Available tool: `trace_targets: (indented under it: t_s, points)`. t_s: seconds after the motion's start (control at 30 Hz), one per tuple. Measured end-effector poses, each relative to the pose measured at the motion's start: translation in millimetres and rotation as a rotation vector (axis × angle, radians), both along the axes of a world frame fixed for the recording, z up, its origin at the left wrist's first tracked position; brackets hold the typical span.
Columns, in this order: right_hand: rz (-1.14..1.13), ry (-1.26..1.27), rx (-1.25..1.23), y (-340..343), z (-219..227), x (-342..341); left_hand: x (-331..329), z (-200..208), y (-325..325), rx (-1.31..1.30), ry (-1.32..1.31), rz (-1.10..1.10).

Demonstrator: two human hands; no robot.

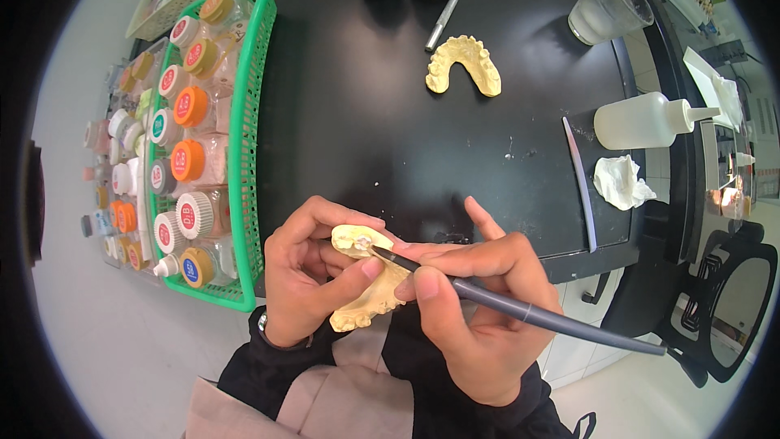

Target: The person paints a dental prosthetic with a small brush, applying material to the base and teeth of the model. The person then uses a white cloth to wipe the edges of a dark workspace.

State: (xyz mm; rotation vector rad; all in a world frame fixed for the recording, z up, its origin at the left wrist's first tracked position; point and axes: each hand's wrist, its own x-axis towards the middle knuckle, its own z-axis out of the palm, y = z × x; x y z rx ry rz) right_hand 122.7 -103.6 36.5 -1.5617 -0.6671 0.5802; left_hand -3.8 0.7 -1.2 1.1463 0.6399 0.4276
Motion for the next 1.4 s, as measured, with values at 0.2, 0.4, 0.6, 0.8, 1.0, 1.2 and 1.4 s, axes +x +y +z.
trace_targets:
  t_s: [0.2, 0.4, 0.6, 0.8, 1.0, 1.2, 1.4]
  points:
    - [0.069, -0.072, 0.01, -1.1, -4.5, 1.0, 0.3, -1.6, 0.1, 0.0, -0.004, -0.002]
    - [0.034, -0.04, 0.009, -0.3, -3.3, 0.3, -0.1, 0.9, 0.6, 0.023, 0.013, 0.003]
    - [0.049, -0.059, 0.006, -2.1, -4.3, 1.5, 0.6, -2.5, -0.3, 0.022, -0.006, 0.005]
    - [0.074, -0.113, 0.011, -0.9, -6.6, 1.0, 0.8, -0.5, -0.3, 0.015, 0.001, 0.007]
    - [0.026, -0.063, -0.013, -1.4, -4.7, 0.4, 0.8, -2.0, -0.3, 0.033, 0.004, -0.001]
    - [0.047, -0.07, -0.006, -2.1, -2.9, 0.8, -0.5, -0.9, -1.0, 0.022, -0.004, -0.002]
    - [0.058, -0.125, -0.006, -1.1, -4.7, 2.2, 2.6, -3.7, 0.2, 0.033, -0.026, -0.016]
